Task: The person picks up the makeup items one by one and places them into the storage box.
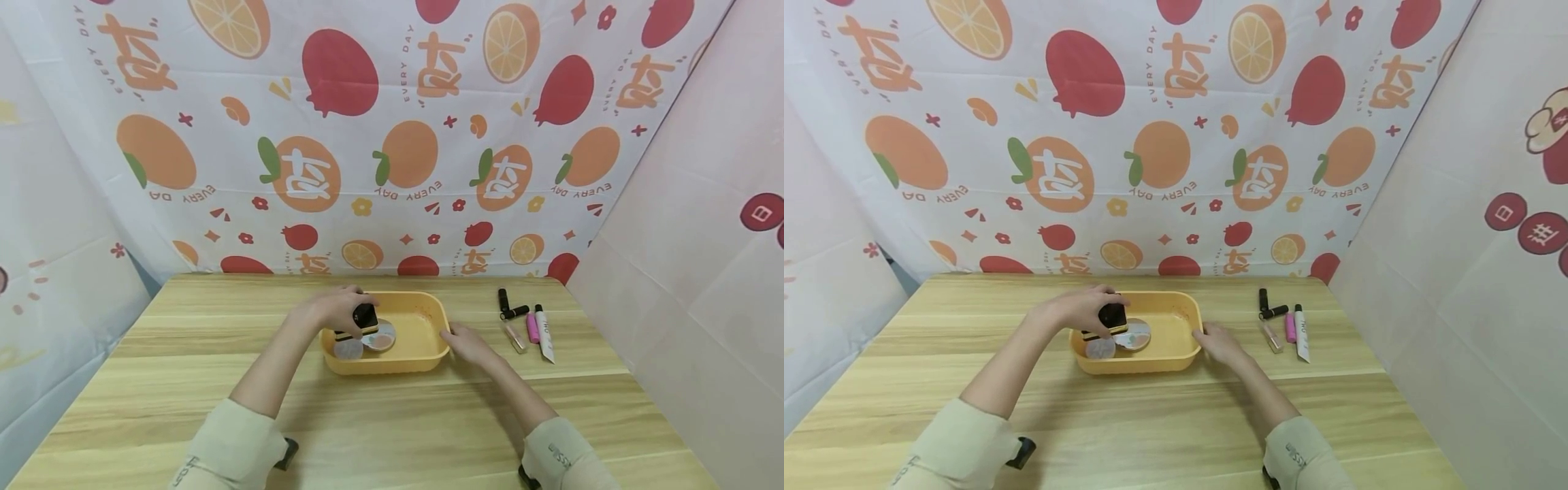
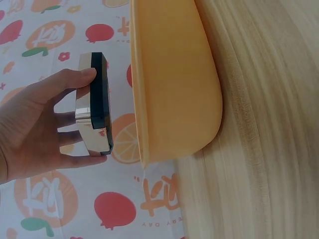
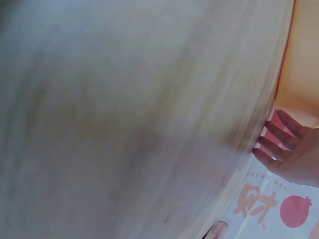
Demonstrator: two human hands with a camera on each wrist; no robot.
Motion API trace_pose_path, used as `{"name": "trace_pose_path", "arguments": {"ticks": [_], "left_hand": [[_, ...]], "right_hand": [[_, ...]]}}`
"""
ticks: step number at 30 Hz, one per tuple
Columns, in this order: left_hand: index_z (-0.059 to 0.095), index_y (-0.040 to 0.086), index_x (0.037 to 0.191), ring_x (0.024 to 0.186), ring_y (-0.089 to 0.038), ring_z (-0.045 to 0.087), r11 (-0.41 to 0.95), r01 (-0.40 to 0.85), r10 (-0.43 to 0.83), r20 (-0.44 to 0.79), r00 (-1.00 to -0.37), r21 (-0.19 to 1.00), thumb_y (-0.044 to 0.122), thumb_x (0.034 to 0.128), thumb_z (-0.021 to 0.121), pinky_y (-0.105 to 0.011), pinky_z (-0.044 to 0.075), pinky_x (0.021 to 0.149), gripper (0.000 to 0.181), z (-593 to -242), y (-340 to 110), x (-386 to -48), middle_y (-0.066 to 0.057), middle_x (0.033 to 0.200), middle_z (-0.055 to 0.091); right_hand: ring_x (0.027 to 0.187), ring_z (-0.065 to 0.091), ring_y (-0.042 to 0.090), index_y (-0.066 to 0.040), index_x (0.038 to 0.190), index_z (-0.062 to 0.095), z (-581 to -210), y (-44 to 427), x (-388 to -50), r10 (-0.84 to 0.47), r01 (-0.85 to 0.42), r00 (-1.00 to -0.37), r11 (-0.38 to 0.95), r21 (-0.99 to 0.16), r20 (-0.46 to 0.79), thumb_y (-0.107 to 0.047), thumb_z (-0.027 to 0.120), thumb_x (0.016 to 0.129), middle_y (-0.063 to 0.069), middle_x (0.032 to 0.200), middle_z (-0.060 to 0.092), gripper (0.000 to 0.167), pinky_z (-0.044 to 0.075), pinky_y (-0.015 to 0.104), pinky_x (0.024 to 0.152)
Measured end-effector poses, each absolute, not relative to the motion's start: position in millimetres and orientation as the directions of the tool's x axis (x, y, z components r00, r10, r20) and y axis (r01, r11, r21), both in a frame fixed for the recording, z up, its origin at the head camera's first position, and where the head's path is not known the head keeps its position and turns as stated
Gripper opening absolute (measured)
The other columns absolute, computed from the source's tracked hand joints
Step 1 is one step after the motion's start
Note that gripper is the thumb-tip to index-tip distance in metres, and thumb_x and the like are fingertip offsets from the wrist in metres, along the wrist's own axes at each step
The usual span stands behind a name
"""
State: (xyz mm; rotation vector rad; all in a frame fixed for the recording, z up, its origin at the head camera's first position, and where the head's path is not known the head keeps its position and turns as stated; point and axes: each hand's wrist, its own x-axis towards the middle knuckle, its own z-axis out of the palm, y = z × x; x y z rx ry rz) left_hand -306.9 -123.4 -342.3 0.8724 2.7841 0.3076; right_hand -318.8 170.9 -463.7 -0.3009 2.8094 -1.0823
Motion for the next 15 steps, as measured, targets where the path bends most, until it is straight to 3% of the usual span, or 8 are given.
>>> {"name": "trace_pose_path", "arguments": {"ticks": [10, 15], "left_hand": [[0.053, 0.022, 0.128, 0.103, -0.029, 0.046, 0.795, 0.556, 0.594, -0.124, -0.795, 0.243, 0.023, 0.0724, 0.077, -0.042, 0.047, 0.078, 0.060, -346.6, -121.2, -310.1, -0.013, 0.126, 0.045], [0.053, 0.023, 0.127, 0.103, -0.029, 0.046, 0.790, 0.560, 0.599, -0.119, -0.792, 0.251, 0.024, 0.0719, 0.078, -0.042, 0.047, 0.078, 0.061, -349.9, -121.1, -311.5, -0.012, 0.126, 0.046]], "right_hand": [[0.106, 0.051, 0.029, 0.002, 0.128, 0.050, -464.1, 169.5, -320.5, -0.220, -0.151, -0.975, 0.730, -0.666, -0.021, -0.030, 0.040, 0.096, 0.015, 0.118, 0.056, 0.046, 0.040, 0.047, 0.093], [0.113, 0.048, 0.032, 0.002, 0.129, 0.050, -464.9, 169.0, -320.9, -0.219, -0.154, -0.976, 0.732, -0.664, -0.014, -0.031, 0.040, 0.096, 0.016, 0.122, 0.054, 0.047, 0.037, 0.048, 0.096]]}}
